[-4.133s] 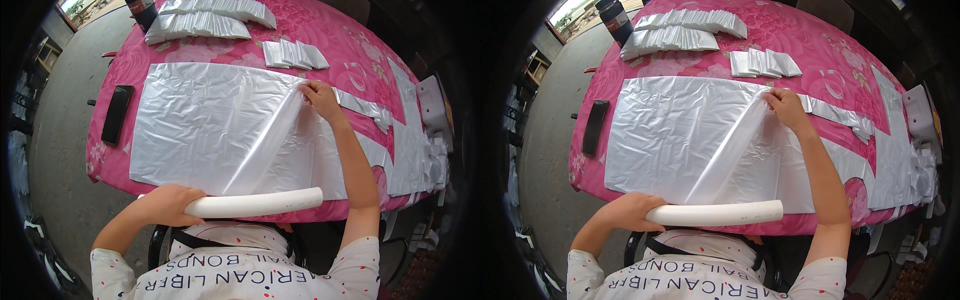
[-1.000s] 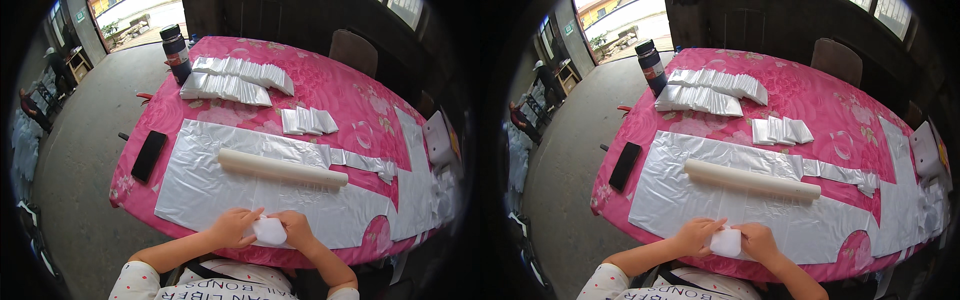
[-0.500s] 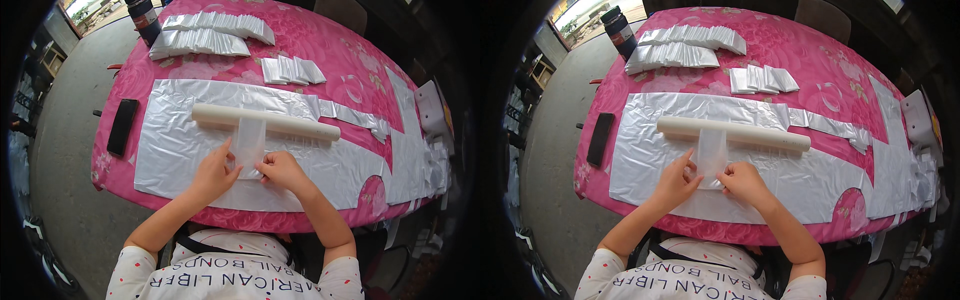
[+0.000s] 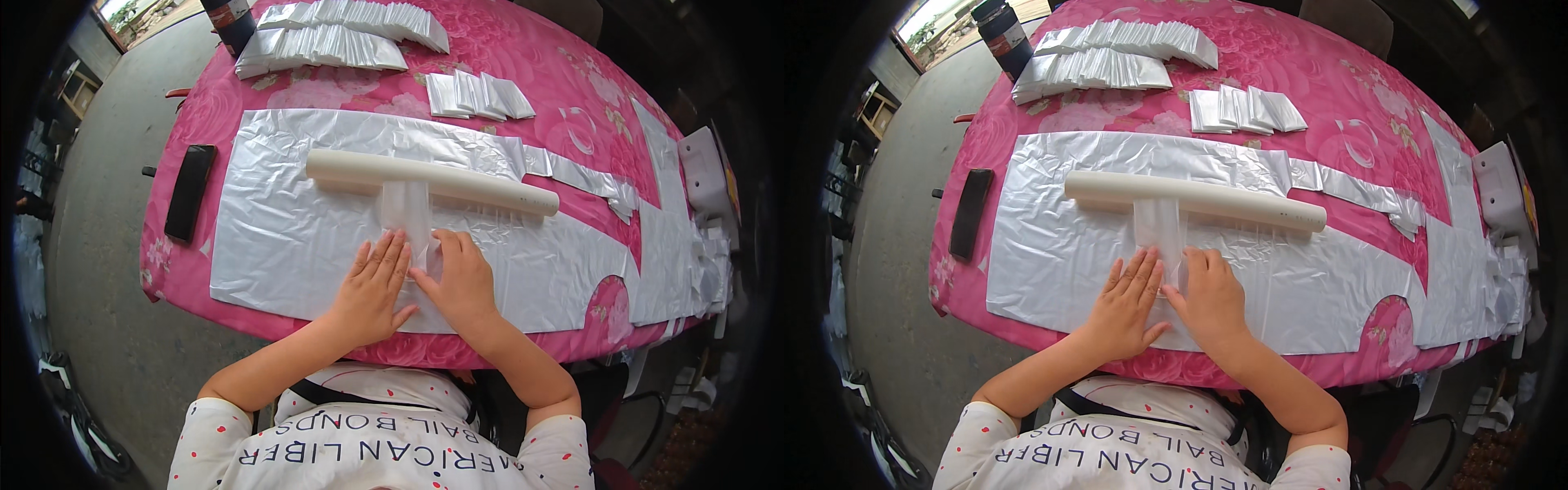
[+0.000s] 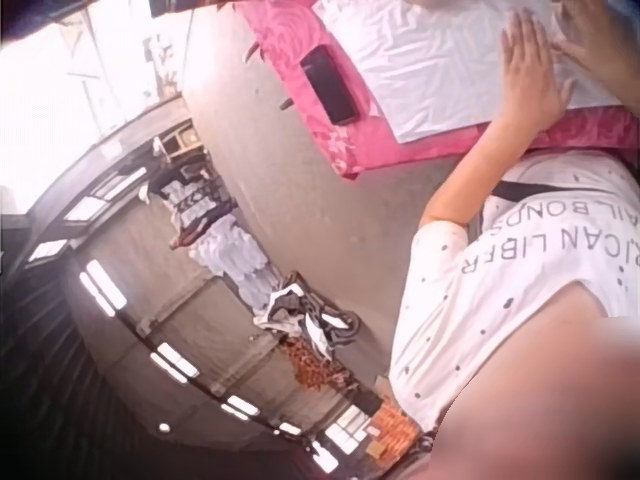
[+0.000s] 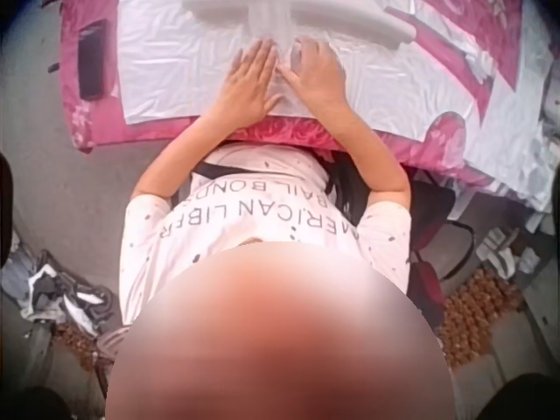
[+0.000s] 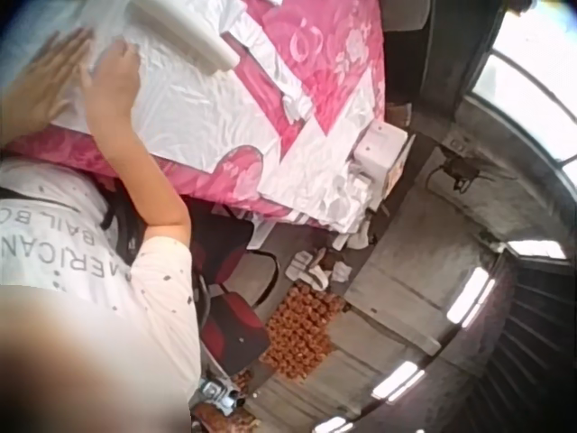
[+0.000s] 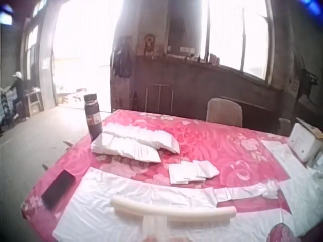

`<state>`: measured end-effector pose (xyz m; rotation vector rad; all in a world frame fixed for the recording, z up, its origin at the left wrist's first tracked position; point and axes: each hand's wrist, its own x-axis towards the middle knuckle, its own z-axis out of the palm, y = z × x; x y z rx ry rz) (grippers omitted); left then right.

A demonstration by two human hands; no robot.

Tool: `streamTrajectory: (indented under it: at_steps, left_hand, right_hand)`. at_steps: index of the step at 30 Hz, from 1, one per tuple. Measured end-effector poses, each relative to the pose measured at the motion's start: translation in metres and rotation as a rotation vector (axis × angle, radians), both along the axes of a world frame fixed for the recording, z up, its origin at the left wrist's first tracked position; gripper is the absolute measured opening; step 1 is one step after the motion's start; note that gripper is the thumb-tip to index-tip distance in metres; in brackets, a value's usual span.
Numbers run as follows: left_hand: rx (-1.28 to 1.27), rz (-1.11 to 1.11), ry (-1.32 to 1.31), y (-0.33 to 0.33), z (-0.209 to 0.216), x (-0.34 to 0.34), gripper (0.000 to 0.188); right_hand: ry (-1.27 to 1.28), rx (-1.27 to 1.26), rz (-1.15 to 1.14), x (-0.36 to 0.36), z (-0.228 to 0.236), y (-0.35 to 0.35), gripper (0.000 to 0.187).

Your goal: The person repeatedly wraps small white rectangular items in clear plastic film on a pink table. They unroll film, place an item, fold the film around it, and stack the wrapped units. The person also stacks previously wrapped items and adjusts the film roll.

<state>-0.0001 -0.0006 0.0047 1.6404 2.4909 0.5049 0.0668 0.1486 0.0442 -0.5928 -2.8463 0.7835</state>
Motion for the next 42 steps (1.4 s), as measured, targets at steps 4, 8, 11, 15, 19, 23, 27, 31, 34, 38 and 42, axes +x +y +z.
streamTrajectory:
  at_steps: [4,8,11,15,19,23,27,31,34,38,42]
  left_hand:
    - [0.049,-0.039,-0.036,-0.001,0.003,-0.011,0.077]
    - [0.136,-0.041,-0.059,0.001,0.010,-0.023,0.070]
    - [0.173,-0.044,-0.031,0.005,0.014,-0.028,0.065]
    - [0.149,-0.053,0.081,0.011,0.011,-0.031,0.053]
    - [0.195,-0.139,0.167,0.009,0.003,-0.036,0.042]
    - [0.260,-0.273,0.092,-0.012,0.009,-0.021,0.041]
    - [0.261,-0.298,0.039,-0.022,0.006,-0.016,0.049]
    - [0.298,-0.226,-0.158,-0.018,0.008,-0.017,0.057]
    - [0.314,-0.028,-0.393,-0.012,0.010,-0.016,0.056]
    - [0.264,0.325,-0.701,0.009,0.019,-0.027,0.049]
    - [0.230,0.460,-0.699,0.023,0.021,-0.041,0.054]
  right_hand:
    - [0.275,0.271,0.445,0.000,-0.013,0.020,0.053]
    - [0.201,0.130,0.624,-0.012,-0.014,0.041,0.052]
    - [0.194,0.045,0.596,-0.014,-0.012,0.046,0.048]
    - [0.218,-0.014,0.569,-0.019,-0.019,0.052,0.041]
    - [0.324,-0.012,0.573,-0.019,-0.023,0.052,0.037]
    - [0.397,-0.032,0.623,0.003,-0.030,0.041,0.031]
    - [0.443,-0.037,0.605,0.023,-0.032,0.029,0.029]
    - [0.438,-0.097,0.536,0.024,-0.030,0.028,0.025]
    - [0.398,-0.228,0.372,0.020,-0.028,0.029,0.013]
    - [0.011,-0.584,0.108,0.005,-0.008,0.031,0.017]
    - [-0.192,-0.723,-0.022,-0.016,0.000,0.038,0.027]
